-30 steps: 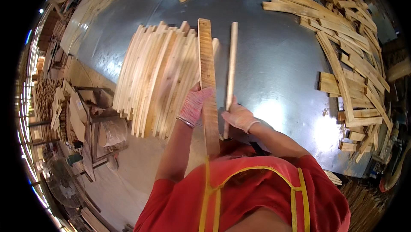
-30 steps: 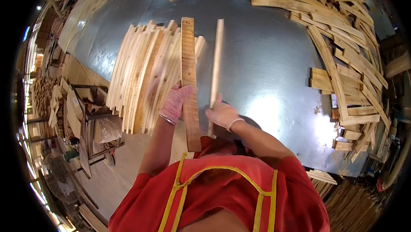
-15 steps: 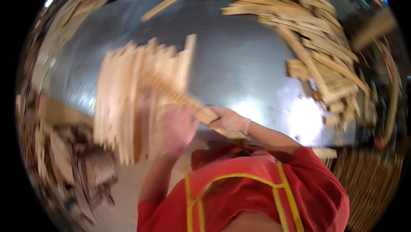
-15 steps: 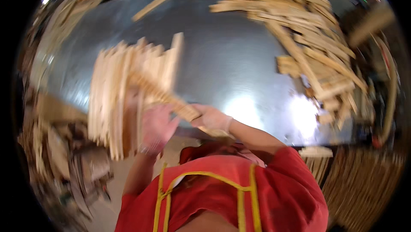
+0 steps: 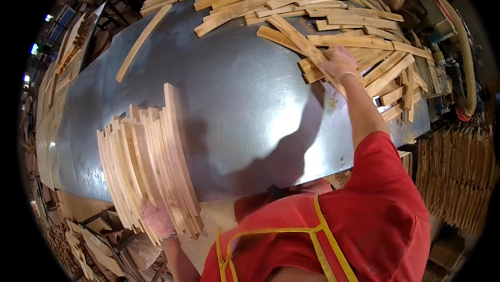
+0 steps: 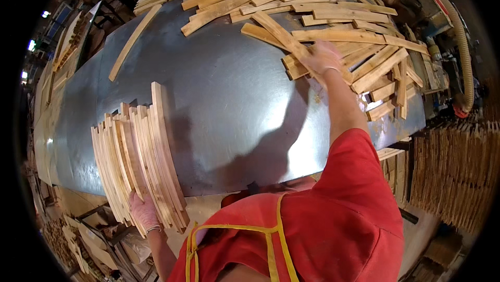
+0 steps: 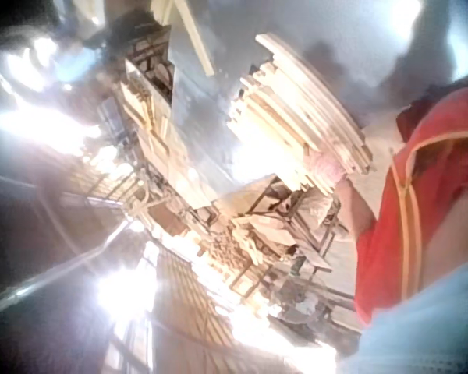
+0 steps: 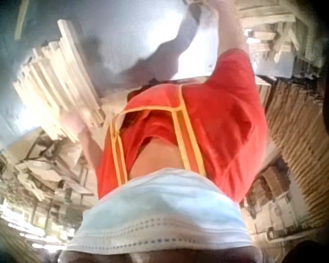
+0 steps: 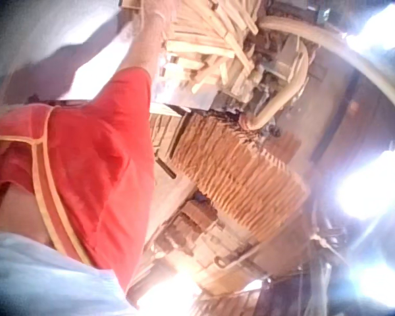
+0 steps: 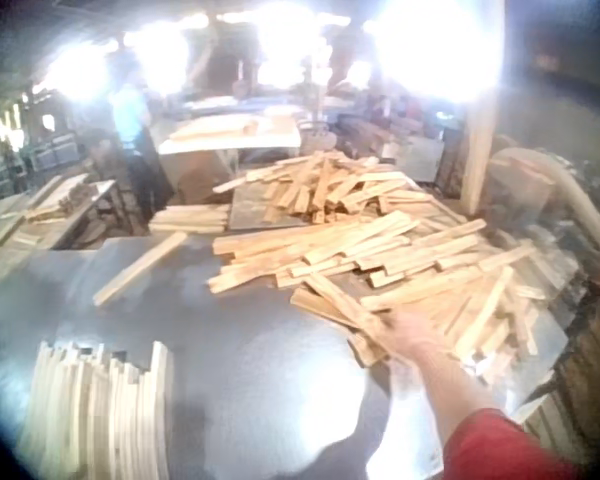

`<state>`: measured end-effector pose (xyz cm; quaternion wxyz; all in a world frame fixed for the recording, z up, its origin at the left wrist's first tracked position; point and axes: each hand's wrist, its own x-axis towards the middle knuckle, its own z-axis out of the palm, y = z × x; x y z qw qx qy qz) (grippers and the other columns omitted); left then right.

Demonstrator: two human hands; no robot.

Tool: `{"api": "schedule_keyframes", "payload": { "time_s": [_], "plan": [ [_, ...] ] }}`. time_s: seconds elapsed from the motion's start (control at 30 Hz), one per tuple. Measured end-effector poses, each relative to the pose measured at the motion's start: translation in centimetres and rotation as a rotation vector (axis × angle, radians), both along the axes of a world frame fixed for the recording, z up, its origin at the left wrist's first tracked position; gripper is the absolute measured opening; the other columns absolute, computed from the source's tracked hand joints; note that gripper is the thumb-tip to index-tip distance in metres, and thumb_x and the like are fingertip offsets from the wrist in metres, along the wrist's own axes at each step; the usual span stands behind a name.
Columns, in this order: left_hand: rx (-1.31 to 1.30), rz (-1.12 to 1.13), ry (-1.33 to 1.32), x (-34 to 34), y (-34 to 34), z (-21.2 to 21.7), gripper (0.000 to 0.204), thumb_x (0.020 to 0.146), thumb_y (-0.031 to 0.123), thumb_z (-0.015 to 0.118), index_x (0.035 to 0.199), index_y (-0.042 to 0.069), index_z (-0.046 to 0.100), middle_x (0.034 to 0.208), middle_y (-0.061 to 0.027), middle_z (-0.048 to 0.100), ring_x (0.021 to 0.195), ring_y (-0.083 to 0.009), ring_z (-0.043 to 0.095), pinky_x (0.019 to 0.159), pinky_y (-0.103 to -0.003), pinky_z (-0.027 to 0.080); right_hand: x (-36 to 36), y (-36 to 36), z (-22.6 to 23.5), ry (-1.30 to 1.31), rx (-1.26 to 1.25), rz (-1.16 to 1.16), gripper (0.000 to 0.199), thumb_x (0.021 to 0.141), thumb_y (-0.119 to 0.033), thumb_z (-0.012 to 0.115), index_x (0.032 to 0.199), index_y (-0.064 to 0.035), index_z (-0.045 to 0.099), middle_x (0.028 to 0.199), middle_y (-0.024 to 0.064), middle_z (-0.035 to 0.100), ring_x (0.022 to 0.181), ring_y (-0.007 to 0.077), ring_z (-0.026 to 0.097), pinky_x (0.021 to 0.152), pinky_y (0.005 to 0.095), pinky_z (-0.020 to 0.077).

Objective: The person repeatedly picks up thin wooden planks from a large pile on a metal table and stacks them into a neat pile. They handle the planks one at a time or in small groups, aligning them as they build the stack.

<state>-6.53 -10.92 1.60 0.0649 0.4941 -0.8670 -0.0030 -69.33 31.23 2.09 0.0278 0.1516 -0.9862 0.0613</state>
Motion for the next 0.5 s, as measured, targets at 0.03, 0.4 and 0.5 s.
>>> {"api": "schedule_keyframes", "payload": {
  "time_s": [0.03, 0.4, 0.5],
  "plan": [
    [-0.113, 0.037, -0.254, 1.2, -0.2, -0.5, 0.061, 0.091, 0.023, 0.074, 0.147, 0.004, 0.060, 0.156, -0.0194, 0.054, 0.137, -0.0380, 0.055, 0.114, -0.049, 0.046, -1.3, 2.2, -2.2, -0.024, -0.032, -0.038, 0.078, 0.082, -0.047, 0.080, 0.147, -0.0102, 0.058, 0.129, 0.0202, 0.070, 0.118, 0.0386, 0.068, 0.103, 0.0464, 0.0545],
    [-0.008, -0.013, -0.248, 0.8, 0.4, -1.7, 0.082, 0.088, 0.022, 0.078, 0.162, 0.012, 0.043, 0.170, -0.0216, 0.037, 0.155, -0.0398, 0.038, 0.122, -0.050, 0.039, 18.0, -2.8, -3.5, -0.418, -0.184, 0.140, 0.053, 0.081, -0.029, 0.075, 0.129, -0.0095, 0.063, 0.111, 0.0229, 0.069, 0.105, 0.0447, 0.067, 0.093, 0.0508, 0.0566],
    [-0.017, -0.284, -0.084, -2.4, 3.7, -2.2, 0.087, 0.084, 0.024, 0.083, 0.160, 0.011, 0.044, 0.167, -0.0235, 0.040, 0.155, -0.0406, 0.038, 0.122, -0.052, 0.038, 22.8, -3.0, -7.0, -0.403, -0.324, 0.132, 0.038, 0.079, -0.031, 0.076, 0.106, -0.0055, 0.074, 0.108, 0.0207, 0.069, 0.106, 0.0434, 0.066, 0.092, 0.0507, 0.0565]
  ]
}}
